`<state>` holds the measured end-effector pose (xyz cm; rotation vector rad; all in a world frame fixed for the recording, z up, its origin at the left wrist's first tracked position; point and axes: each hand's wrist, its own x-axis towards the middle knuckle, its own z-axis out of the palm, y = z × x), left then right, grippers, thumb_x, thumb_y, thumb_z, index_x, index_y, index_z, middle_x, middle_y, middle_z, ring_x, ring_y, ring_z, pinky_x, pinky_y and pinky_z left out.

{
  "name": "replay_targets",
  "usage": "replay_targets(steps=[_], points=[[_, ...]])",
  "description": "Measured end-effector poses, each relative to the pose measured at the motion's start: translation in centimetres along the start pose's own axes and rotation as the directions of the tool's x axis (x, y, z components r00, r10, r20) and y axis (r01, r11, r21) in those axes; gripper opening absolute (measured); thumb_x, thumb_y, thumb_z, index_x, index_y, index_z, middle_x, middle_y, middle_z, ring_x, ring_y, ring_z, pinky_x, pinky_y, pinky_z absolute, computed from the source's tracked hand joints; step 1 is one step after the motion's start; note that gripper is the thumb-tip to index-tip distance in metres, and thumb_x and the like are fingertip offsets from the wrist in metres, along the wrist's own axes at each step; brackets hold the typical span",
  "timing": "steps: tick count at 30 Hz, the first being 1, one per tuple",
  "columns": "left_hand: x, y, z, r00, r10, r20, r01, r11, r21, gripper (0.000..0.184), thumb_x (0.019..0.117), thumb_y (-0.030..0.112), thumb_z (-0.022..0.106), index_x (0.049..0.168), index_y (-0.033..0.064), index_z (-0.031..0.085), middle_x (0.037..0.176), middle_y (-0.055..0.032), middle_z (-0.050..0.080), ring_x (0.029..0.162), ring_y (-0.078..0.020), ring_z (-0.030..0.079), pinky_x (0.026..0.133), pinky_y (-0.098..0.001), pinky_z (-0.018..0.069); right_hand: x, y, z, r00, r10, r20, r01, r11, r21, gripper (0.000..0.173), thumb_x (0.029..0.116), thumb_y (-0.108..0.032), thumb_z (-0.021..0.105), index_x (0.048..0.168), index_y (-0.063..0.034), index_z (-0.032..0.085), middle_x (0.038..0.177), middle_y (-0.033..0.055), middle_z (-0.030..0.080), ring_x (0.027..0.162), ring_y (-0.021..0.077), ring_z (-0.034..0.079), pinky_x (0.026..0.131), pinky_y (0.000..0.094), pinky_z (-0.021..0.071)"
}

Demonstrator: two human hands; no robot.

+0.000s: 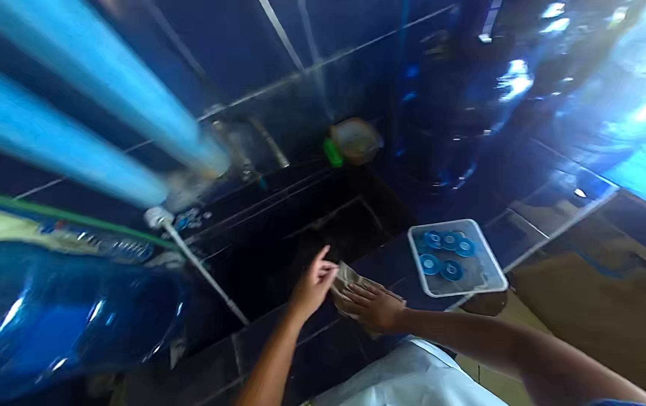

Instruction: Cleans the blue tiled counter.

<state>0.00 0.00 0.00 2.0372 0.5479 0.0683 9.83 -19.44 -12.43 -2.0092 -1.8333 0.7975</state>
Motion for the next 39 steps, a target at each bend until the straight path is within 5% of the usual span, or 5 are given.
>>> replay_targets(steps=[11,18,29,35,39], points=[[-34.5,-14.9,-8.6,0.329,-0.644,-0.69,0.311,0.764,-0.565,0.051,0.1095,0.024,0.036,0.151,-0.0055,0.03,0.113,-0.0148,0.064,0.086,-0.01,0.065,0.077,-0.0298,0.055,6.2,-8.1,3.3,0.971,-0.214,0.104,0.227,0.964,-0.14,0.063,0.1034,-0.029,0.057,0.16,-0.0107,0.035,0.167,0.0132,0.031,0.156,0.0337,0.022,0.126,0.0565,0.0177],[-26.0,-12.9,-6.0,0.659,-0.428,-0.619,0.17,0.886,-0.432,0.046,0.1037,0.019,0.048,0.142,-0.0071,0.048,0.115,-0.0142,0.069,0.099,-0.0149,0.068,0.088,-0.0328,0.0567,16.9,-17.9,12.4,0.519,-0.8,0.302,0.81,0.573,0.126,0.049,0.1013,-0.024,0.062,0.149,-0.0155,0.055,0.161,0.0067,0.044,0.155,0.0284,0.028,0.128,0.0512,0.0127],[-22.2,-12.2,-6.1,0.698,-0.524,-0.488,0.282,0.827,-0.486,0.043,0.1076,0.024,0.045,0.143,0.002,0.053,0.127,-0.016,0.067,0.113,-0.0236,0.066,0.093,-0.0414,0.0526,14.5,-2.2,-8.3,0.947,0.297,0.122,-0.321,0.889,0.326,0.045,0.1109,-0.023,0.042,0.151,-0.0026,0.047,0.149,0.0235,0.052,0.139,0.0354,0.05,0.117,0.0525,0.0368],[-8.2,-7.5,-6.6,0.916,-0.229,-0.33,-0.022,0.791,-0.611,0.063,0.1088,0.049,0.021,0.161,0.0169,0.033,0.164,-0.0037,0.037,0.15,-0.0229,0.036,0.117,-0.0539,0.0357,10.0,-8.4,-14.2,0.994,0.111,-0.017,-0.028,0.392,0.92,0.05,0.1018,-0.015,0.045,0.151,-0.0068,0.043,0.133,0.0127,0.062,0.111,0.0187,0.065,0.095,0.0399,0.0557],[-3.1,-0.5,-4.0,0.933,-0.195,-0.302,-0.189,0.449,-0.873,0.069,0.1073,0.058,0.011,0.159,0.0168,0.029,0.139,-0.0098,0.063,0.117,-0.0221,0.066,0.089,-0.0408,0.059,9.4,-11.3,-13.8,0.921,-0.116,-0.372,0.304,0.81,0.501,0.038,0.095,-0.001,0.06,0.133,0.0029,0.062,0.137,0.016,0.063,0.129,0.0227,0.058,0.112,0.0415,0.0461]])
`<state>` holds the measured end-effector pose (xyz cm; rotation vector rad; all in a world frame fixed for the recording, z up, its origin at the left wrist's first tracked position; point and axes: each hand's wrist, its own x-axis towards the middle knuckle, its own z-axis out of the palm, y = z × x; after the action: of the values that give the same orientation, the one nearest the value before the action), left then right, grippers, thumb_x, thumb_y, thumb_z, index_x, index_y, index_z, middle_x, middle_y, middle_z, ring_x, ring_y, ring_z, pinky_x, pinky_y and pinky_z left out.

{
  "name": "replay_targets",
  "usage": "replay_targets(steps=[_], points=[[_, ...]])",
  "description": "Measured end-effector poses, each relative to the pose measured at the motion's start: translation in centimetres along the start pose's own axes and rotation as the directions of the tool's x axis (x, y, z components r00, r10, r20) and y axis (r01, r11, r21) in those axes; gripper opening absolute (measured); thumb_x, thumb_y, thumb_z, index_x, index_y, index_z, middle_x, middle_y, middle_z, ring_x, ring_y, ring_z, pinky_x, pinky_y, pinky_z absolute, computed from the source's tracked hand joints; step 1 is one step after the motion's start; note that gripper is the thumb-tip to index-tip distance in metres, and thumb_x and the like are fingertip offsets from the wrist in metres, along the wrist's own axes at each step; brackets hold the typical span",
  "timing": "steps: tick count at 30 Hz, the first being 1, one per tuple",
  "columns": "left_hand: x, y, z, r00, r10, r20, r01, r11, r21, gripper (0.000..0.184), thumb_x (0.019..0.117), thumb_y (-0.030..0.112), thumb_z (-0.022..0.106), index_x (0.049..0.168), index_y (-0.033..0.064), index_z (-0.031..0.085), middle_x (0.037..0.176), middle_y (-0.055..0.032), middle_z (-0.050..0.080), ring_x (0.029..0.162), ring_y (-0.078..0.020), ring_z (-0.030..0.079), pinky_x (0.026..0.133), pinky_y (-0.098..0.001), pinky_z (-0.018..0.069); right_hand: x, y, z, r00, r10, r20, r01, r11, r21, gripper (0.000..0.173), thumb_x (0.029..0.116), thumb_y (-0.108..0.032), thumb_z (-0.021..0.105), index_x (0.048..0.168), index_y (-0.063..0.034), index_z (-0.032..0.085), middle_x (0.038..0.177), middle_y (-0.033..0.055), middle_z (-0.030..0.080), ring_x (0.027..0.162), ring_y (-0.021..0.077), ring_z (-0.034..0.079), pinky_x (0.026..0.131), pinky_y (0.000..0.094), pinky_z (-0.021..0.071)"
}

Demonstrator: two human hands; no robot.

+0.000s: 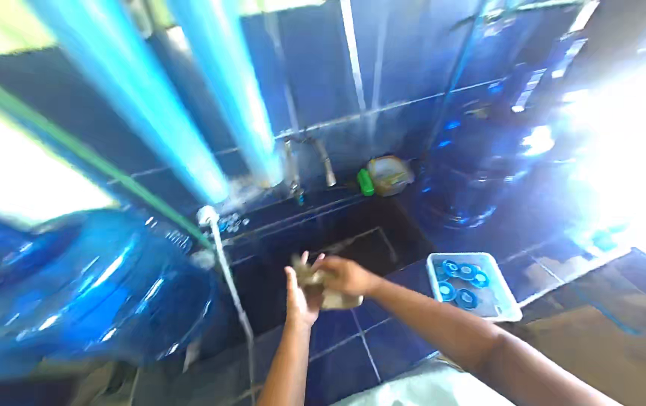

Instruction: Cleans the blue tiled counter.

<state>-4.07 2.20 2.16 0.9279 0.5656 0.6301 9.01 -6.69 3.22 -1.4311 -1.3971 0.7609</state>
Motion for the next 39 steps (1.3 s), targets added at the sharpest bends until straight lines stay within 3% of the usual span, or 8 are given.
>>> replay_targets(steps=[4,9,16,21,25,29,34,39], points=[[1.9,-1.2,4.3,0.982,0.067,-0.174,-0.071,0.997,-0.016,0.034,0.1118,0.026,0.037,0.13,0.0021,0.052,0.106,-0.0064,0.07,0.094,-0.0145,0.07,0.082,-0.0365,0.0597,-2.9,1.0,-1.7,0.981,-0.037,-0.191,-0.027,0.946,-0.324,0.042,0.0898,-0.012,0.074,0.132,-0.016,0.071,0.16,0.0124,0.044,0.15,0.0394,0.033,0.12,0.0604,0.0312],[1.6,-1.2,6.7,0.943,0.279,0.178,-0.319,0.911,0.261,0.028,0.1038,0.009,0.043,0.127,-0.0035,0.049,0.085,-0.0007,0.07,0.078,-0.0117,0.072,0.078,-0.0319,0.0624,-6.3,2.1,-2.4,0.754,0.654,-0.061,-0.482,0.614,0.625,0.074,0.1076,-0.056,0.035,0.156,-0.0012,0.035,0.15,0.0285,0.049,0.132,0.0449,0.054,0.105,0.0627,0.0457],[0.2,-3.7,6.0,0.978,0.191,0.084,-0.187,0.981,-0.051,0.06,0.1064,0.06,0.019,0.107,0.0187,0.062,0.077,0.0109,0.07,0.079,-0.0094,0.072,0.081,-0.0344,0.0623,-3.5,1.0,-3.8,0.738,0.623,-0.257,0.209,0.151,0.966,0.039,0.1097,-0.047,0.038,0.108,-0.0102,0.052,0.087,0.0058,0.062,0.078,0.0196,0.064,0.075,0.0415,0.0576],[0.7,-1.2,7.0,0.966,-0.226,-0.127,0.201,0.962,-0.187,0.04,0.1116,0.039,0.026,0.09,0.0186,0.053,0.076,0.003,0.062,0.073,-0.0167,0.068,0.073,-0.045,0.0619,-1.6,0.4,-4.5,0.794,0.371,-0.482,0.233,0.546,0.805,0.03,0.1115,-0.026,0.038,0.099,-0.0085,0.059,0.074,0.0001,0.06,0.068,0.0122,0.061,0.075,0.0345,0.0566],[2.7,-0.5,5.4,0.965,0.231,0.122,-0.261,0.847,0.463,0.019,0.1076,0.013,0.041,0.108,0.002,0.057,0.089,0.0017,0.064,0.08,-0.0044,0.065,0.077,-0.0252,0.0575,-2.1,2.2,-4.6,0.856,0.453,-0.25,-0.095,0.613,0.784,0.058,0.1087,-0.032,0.048,0.161,-0.0172,0.029,0.14,0.0204,0.057,0.121,0.0315,0.061,0.098,0.0539,0.0513],[2.6,-1.2,5.4,0.734,0.322,0.598,-0.679,0.367,0.636,0.025,0.0962,0.012,0.062,0.106,-0.0106,0.068,0.099,-0.0191,0.071,0.09,-0.0139,0.068,0.085,-0.0305,0.057,-0.4,3.5,-3.0,0.734,0.65,-0.197,-0.06,0.352,0.934,0.025,0.1071,-0.029,0.053,0.125,-0.0113,0.049,0.094,0.0059,0.063,0.08,0.0167,0.064,0.072,0.0382,0.0559],[5.5,-2.3,6.2,0.938,0.337,0.085,-0.346,0.883,0.317,0.026,0.1092,0.015,0.036,0.123,-0.0041,0.048,0.102,-0.0017,0.058,0.092,-0.0024,0.062,0.088,-0.0251,0.0546,4.1,0.7,-5.7,0.688,0.553,-0.47,0.208,0.47,0.858,0.034,0.1076,-0.007,0.045,0.141,-0.0039,0.051,0.107,0.0116,0.069,0.085,0.018,0.068,0.077,0.0367,0.0568],[8.0,2.3,9.3,0.971,0.235,0.042,-0.238,0.945,0.224,0.039,0.1106,0.014,0.029,0.139,-0.0084,0.043,0.126,-0.0174,0.059,0.113,-0.0158,0.059,0.101,-0.0346,0.0496,8.6,-5.5,-4.8,0.844,-0.024,-0.536,0.072,0.995,0.068,0.027,0.1017,-0.019,0.064,0.098,0.0077,0.071,0.081,0.0152,0.07,0.075,0.0226,0.066,0.076,0.0437,0.0551]])
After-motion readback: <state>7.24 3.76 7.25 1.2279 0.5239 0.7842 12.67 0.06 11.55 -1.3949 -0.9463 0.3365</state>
